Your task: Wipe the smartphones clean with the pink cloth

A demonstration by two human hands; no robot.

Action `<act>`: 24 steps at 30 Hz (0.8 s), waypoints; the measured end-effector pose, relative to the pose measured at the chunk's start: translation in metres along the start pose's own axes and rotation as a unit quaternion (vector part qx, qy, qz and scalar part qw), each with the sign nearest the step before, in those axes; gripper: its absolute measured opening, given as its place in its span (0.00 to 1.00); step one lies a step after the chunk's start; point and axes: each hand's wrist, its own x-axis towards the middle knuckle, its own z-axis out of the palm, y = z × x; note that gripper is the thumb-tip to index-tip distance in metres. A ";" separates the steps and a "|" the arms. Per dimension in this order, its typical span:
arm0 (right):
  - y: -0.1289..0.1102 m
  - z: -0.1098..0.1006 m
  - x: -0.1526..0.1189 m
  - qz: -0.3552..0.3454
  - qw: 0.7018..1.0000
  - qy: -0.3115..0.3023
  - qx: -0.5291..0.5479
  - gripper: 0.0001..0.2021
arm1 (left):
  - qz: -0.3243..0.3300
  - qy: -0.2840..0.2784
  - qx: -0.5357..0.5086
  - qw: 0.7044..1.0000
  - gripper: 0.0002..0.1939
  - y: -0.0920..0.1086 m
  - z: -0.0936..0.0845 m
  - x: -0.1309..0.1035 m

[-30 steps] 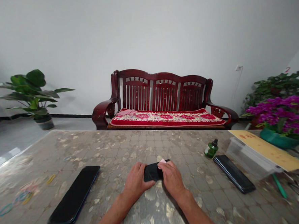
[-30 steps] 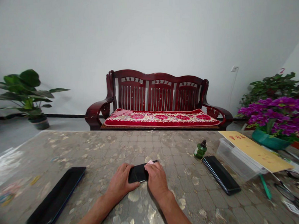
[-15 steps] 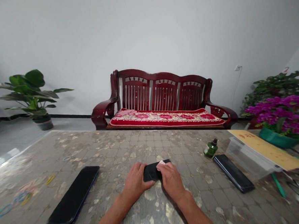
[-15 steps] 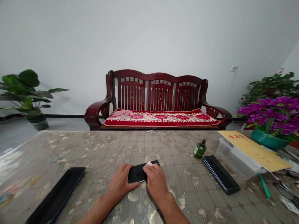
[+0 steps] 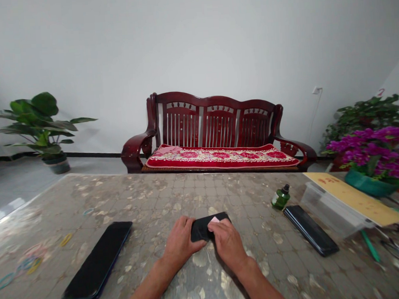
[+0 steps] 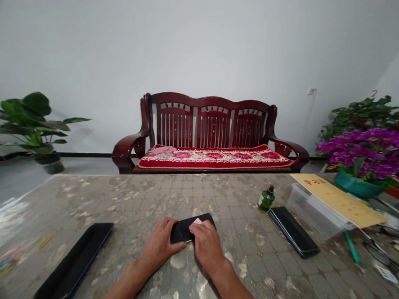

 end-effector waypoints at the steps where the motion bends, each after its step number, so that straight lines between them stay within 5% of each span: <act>1: -0.004 0.001 -0.001 -0.012 1.000 -0.008 0.014 0.19 | 0.001 0.000 0.001 1.000 0.26 0.000 0.000 0.000; 10: 0.025 -0.010 0.005 0.083 0.995 0.031 -0.056 0.16 | 0.012 -0.018 0.026 0.999 0.30 -0.003 -0.001 -0.001; 18: 0.011 -0.003 0.000 0.001 1.000 0.013 0.006 0.17 | 0.036 -0.041 0.067 0.996 0.26 0.004 -0.009 -0.001; 24: 0.042 -0.012 0.005 0.154 0.982 0.099 0.038 0.14 | 0.052 -0.071 0.149 0.985 0.24 0.015 -0.008 0.001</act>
